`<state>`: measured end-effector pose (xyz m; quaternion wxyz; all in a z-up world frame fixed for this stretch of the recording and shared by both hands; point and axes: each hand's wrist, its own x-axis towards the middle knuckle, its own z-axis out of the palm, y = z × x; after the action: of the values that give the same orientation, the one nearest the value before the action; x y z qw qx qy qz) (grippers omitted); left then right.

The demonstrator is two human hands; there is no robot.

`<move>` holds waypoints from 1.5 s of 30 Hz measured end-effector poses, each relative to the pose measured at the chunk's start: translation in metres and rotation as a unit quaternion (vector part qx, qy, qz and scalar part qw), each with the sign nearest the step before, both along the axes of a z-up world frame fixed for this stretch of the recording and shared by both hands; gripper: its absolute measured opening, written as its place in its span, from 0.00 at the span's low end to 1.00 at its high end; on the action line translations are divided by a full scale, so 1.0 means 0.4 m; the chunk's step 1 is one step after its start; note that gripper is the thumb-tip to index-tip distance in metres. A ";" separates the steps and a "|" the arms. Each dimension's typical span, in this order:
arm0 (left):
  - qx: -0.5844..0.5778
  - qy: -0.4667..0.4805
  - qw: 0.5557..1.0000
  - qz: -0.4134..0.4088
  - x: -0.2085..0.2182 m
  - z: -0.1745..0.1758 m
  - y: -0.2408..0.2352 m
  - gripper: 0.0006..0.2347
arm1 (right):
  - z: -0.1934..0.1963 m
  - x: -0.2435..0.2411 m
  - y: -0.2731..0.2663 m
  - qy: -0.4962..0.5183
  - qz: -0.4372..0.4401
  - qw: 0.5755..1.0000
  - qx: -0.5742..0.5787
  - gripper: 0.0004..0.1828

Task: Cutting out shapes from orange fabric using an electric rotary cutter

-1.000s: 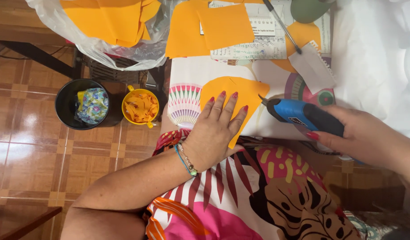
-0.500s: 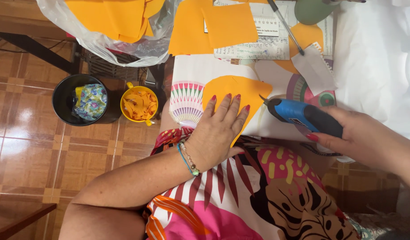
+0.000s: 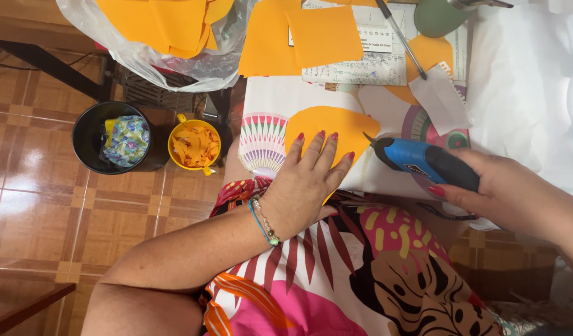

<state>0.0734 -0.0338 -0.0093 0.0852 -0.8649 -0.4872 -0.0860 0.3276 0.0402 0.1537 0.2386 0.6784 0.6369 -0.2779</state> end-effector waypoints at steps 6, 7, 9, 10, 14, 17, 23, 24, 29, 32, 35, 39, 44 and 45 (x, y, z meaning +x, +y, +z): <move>-0.006 -0.008 1.000 -0.002 -0.001 -0.004 0.001 0.49 | 0.003 -0.006 0.005 0.010 0.011 1.000 0.005 0.15; -0.003 -0.014 1.000 -0.004 -0.001 -0.006 0.002 0.48 | 0.006 -0.010 0.006 0.010 0.002 1.000 0.002 0.17; 0.000 -0.020 1.000 -0.006 -0.002 -0.005 0.002 0.47 | 0.009 -0.012 0.006 0.009 -0.007 1.000 -0.001 0.19; -0.004 -0.012 1.000 -0.004 -0.001 -0.006 0.002 0.48 | 0.006 -0.011 0.007 0.007 0.000 1.000 -0.001 0.22; -0.004 0.003 1.000 0.001 0.000 -0.004 0.002 0.48 | 0.001 -0.006 0.014 -0.015 0.028 0.999 0.000 0.22; -0.009 -0.002 1.000 -0.003 -0.001 -0.003 0.002 0.48 | 0.001 -0.007 0.012 0.000 0.026 1.000 0.007 0.16; -0.020 0.005 1.000 -0.009 0.003 -0.006 0.003 0.48 | 0.010 -0.020 0.017 0.008 0.022 1.000 -0.005 0.17; -0.020 0.004 1.000 -0.009 0.003 -0.004 0.002 0.48 | 0.007 -0.016 0.016 0.008 0.022 1.000 -0.006 0.17; -0.023 0.026 0.999 -0.002 0.009 0.003 -0.004 0.51 | 0.020 -0.037 0.013 0.032 0.013 0.999 -0.007 0.18; -0.030 0.030 0.999 -0.003 0.011 0.001 -0.004 0.51 | 0.015 -0.033 0.013 0.035 0.022 0.999 -0.002 0.16; -0.024 0.024 0.999 -0.001 0.011 -0.002 -0.005 0.50 | 0.026 -0.054 0.011 0.035 0.018 0.999 -0.009 0.15; -0.005 0.018 1.000 0.002 0.009 0.005 -0.011 0.49 | 0.026 -0.064 0.011 0.015 0.033 0.999 -0.006 0.17; 0.016 0.003 1.000 -0.002 0.008 0.003 -0.011 0.49 | 0.019 -0.065 0.008 0.038 0.014 0.999 0.006 0.21; 0.016 0.003 1.000 -0.001 0.008 0.000 -0.009 0.49 | 0.019 -0.064 0.009 0.037 0.015 0.999 0.007 0.21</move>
<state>0.0764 -0.0374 -0.0093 0.1005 -0.8642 -0.4844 -0.0915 0.3019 0.0440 0.1611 0.2143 0.6597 0.6571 -0.2952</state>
